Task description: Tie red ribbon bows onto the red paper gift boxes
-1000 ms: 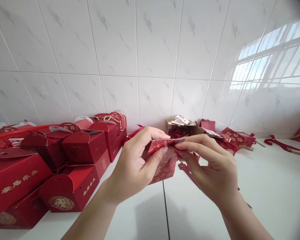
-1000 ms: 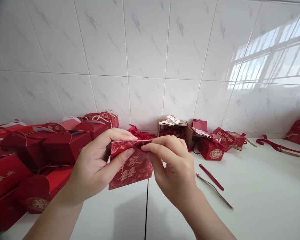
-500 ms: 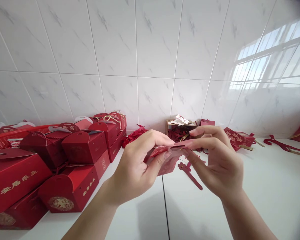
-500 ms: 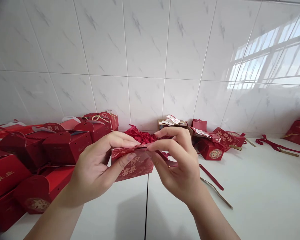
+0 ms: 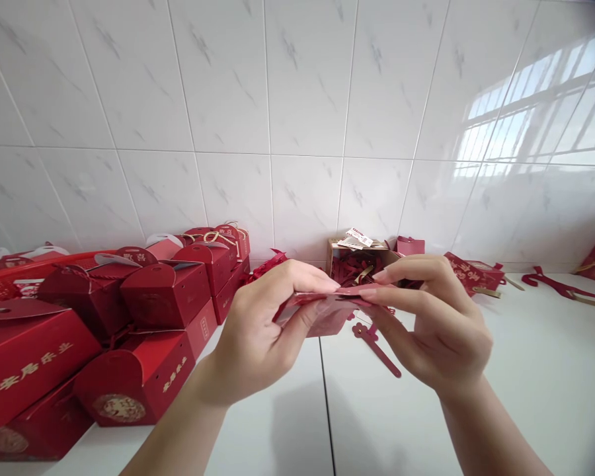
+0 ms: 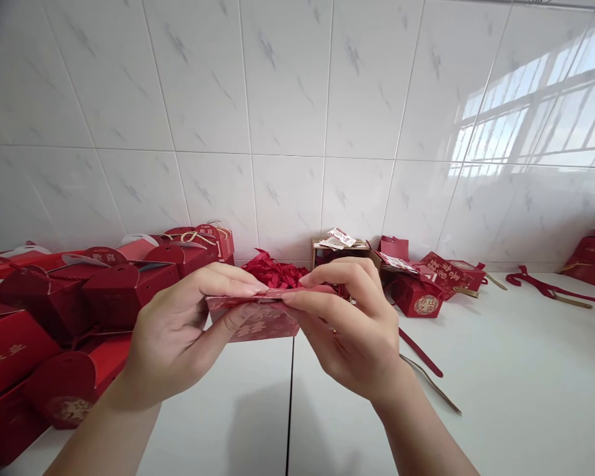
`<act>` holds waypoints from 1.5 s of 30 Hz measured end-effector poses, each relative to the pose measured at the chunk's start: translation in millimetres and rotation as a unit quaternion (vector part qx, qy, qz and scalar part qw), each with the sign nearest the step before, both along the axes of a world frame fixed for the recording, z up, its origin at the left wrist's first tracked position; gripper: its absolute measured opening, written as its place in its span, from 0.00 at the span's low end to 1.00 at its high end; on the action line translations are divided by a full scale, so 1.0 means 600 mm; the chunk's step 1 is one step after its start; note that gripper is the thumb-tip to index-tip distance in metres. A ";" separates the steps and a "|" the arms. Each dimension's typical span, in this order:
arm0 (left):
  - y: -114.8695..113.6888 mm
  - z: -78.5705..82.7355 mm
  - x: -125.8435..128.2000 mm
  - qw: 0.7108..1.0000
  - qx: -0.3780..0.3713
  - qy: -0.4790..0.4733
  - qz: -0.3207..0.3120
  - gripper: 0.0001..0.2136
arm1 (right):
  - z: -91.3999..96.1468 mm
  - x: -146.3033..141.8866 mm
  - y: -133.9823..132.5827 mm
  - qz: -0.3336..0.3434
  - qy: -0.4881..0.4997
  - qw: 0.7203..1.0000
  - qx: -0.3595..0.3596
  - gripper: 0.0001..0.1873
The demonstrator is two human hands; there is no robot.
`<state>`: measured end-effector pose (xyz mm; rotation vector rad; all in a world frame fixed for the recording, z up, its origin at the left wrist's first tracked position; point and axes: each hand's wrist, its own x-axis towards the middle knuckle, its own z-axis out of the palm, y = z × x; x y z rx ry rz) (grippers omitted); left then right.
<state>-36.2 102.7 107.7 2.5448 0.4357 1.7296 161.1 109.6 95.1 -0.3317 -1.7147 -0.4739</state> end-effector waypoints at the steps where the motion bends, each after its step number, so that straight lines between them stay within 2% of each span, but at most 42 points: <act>1: 0.001 0.000 -0.001 1.000 -0.001 -0.004 0.005 0.12 | 0.000 0.000 0.000 0.004 0.003 1.000 0.004 0.15; 7: 0.002 -0.001 -0.001 0.998 -0.007 -0.025 0.051 0.11 | 0.000 -0.004 -0.002 -0.003 0.010 1.000 0.010 0.12; 12: 0.001 -0.003 0.001 0.998 -0.010 -0.034 0.061 0.10 | -0.001 -0.011 -0.003 -0.033 0.013 0.999 0.010 0.12; 20: 0.002 -0.003 0.004 0.999 -0.013 -0.029 0.033 0.10 | -0.003 -0.017 -0.003 -0.035 0.027 0.999 0.017 0.11; 28: 0.002 -0.003 0.006 0.999 -0.008 -0.022 0.028 0.11 | -0.004 -0.022 -0.005 -0.021 0.026 0.999 -0.017 0.11; 30: 0.001 -0.003 0.007 1.000 -0.013 -0.014 0.007 0.11 | -0.008 -0.021 -0.003 -0.006 0.040 0.999 -0.035 0.11; 33: 0.000 -0.004 0.007 0.999 -0.018 -0.016 -0.029 0.11 | -0.014 -0.020 0.000 0.058 0.087 0.992 -0.076 0.15; 36: -0.002 -0.006 0.009 0.997 -0.029 -0.027 -0.064 0.11 | -0.014 -0.016 -0.003 0.119 0.107 0.977 -0.140 0.18; 39: -0.005 -0.006 0.013 0.994 -0.032 -0.038 -0.093 0.15 | -0.010 -0.011 -0.011 0.148 0.079 0.966 -0.197 0.15; 41: -0.007 -0.004 0.015 0.994 -0.023 -0.043 -0.100 0.16 | -0.008 -0.009 -0.014 0.191 0.060 0.949 -0.244 0.15; 43: -0.009 -0.001 0.015 0.995 -0.006 -0.035 -0.097 0.15 | -0.008 -0.008 -0.013 0.266 0.040 0.906 -0.325 0.19; 45: -0.010 0.001 0.011 0.996 0.015 -0.017 -0.088 0.13 | -0.010 -0.006 -0.007 0.353 0.006 0.842 -0.409 0.26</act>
